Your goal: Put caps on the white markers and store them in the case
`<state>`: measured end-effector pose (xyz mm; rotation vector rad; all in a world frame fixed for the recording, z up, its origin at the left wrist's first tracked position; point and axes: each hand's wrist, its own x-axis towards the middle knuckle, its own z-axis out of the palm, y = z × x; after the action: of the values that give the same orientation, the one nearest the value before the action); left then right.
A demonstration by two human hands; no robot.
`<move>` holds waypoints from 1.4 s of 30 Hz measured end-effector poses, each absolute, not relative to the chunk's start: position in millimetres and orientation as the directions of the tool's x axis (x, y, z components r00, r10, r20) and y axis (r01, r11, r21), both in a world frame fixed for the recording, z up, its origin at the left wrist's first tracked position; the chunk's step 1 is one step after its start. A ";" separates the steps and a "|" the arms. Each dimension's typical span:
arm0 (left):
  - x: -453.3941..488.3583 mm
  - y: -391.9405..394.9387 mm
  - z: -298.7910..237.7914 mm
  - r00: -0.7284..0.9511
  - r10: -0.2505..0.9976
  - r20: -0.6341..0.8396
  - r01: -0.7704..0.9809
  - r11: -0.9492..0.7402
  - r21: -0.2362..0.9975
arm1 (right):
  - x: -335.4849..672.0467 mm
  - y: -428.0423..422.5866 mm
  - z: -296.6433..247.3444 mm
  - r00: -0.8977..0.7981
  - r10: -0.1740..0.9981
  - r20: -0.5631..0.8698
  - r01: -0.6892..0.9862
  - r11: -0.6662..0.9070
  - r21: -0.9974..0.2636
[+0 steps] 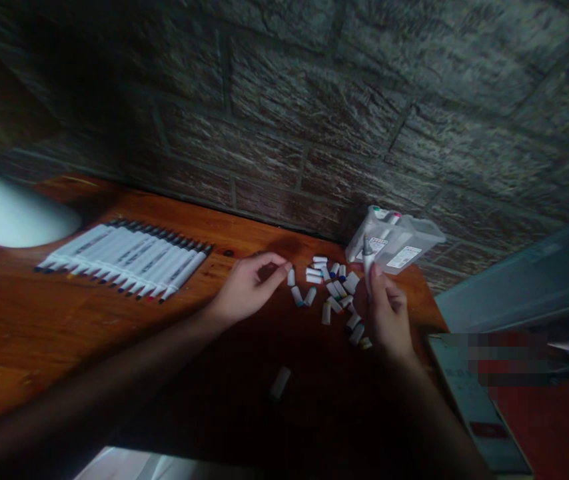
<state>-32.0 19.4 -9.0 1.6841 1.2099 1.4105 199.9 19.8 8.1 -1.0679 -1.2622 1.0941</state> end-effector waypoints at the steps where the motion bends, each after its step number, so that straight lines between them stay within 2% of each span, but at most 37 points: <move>1: -31.4 18.1 -9.4 0.027 0.909 0.415 0.294 -0.404 0.866 | 200.5 19.9 8.4 0.018 0.987 0.162 -0.018 0.162 -0.987; 7: -31.8 15.4 -5.3 0.065 0.869 0.491 0.377 -0.477 0.794 | 210.5 23.3 14.2 0.032 0.984 0.178 0.076 0.175 -0.982; 12: -34.1 15.1 -1.5 0.040 0.853 0.521 0.411 -0.489 0.769 | 233.8 38.7 24.6 0.218 0.943 0.251 0.019 0.253 -0.967; 15: -36.0 15.3 -1.0 0.021 0.849 0.528 0.442 -0.481 0.757 | 242.8 35.8 29.2 0.178 0.937 0.299 0.203 0.262 -0.943; 18: -38.9 16.6 -0.2 0.001 0.843 0.537 0.466 -0.476 0.746 | 235.5 16.6 25.4 0.020 0.957 0.289 0.512 0.239 -0.825; 21: -41.5 18.3 1.6 0.012 0.822 0.570 0.484 -0.504 0.716 | 215.9 -4.6 13.1 -0.064 0.971 0.231 0.715 0.207 -0.668; 26: -39.8 14.8 5.8 0.005 0.725 0.689 0.457 -0.615 0.643 | 188.0 -11.5 -4.9 -0.067 0.976 0.208 0.891 0.152 -0.428; 29: -37.3 8.1 9.3 0.028 0.700 0.714 0.419 -0.657 0.627 | 184.1 -9.5 -6.9 -0.069 0.978 0.199 0.929 0.135 -0.343; 31: -35.7 3.8 11.1 0.060 0.723 0.689 0.398 -0.650 0.647 | 185.1 -10.0 -4.3 -0.081 0.975 0.208 0.917 0.154 -0.368; 33: -33.5 1.4 11.4 0.098 0.776 0.624 0.362 -0.611 0.704 | 185.6 -10.3 1.2 -0.075 0.972 0.224 0.831 0.185 -0.525; 35: -30.8 1.5 10.0 0.142 0.839 0.526 0.267 -0.544 0.796 | 182.4 -8.5 8.7 -0.047 0.971 0.234 0.623 0.211 -0.754; 37: -28.0 3.4 8.1 0.204 0.884 0.420 0.118 -0.448 0.886 | 174.5 -4.0 16.2 -0.044 0.975 0.218 0.355 0.220 -0.909; 39: -26.4 6.0 7.1 0.265 0.907 0.328 -0.006 -0.339 0.941 | 163.7 2.2 21.4 -0.084 0.977 0.194 0.183 0.207 -0.961; 42: -27.3 9.0 8.4 0.298 0.925 0.237 -0.068 -0.227 0.972 | 149.7 10.8 23.3 -0.151 0.972 0.182 0.107 0.199 -0.974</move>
<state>-27.3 9.0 8.4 1.4854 0.8318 1.1537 149.7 10.8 23.3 -1.0809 -1.4874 1.1037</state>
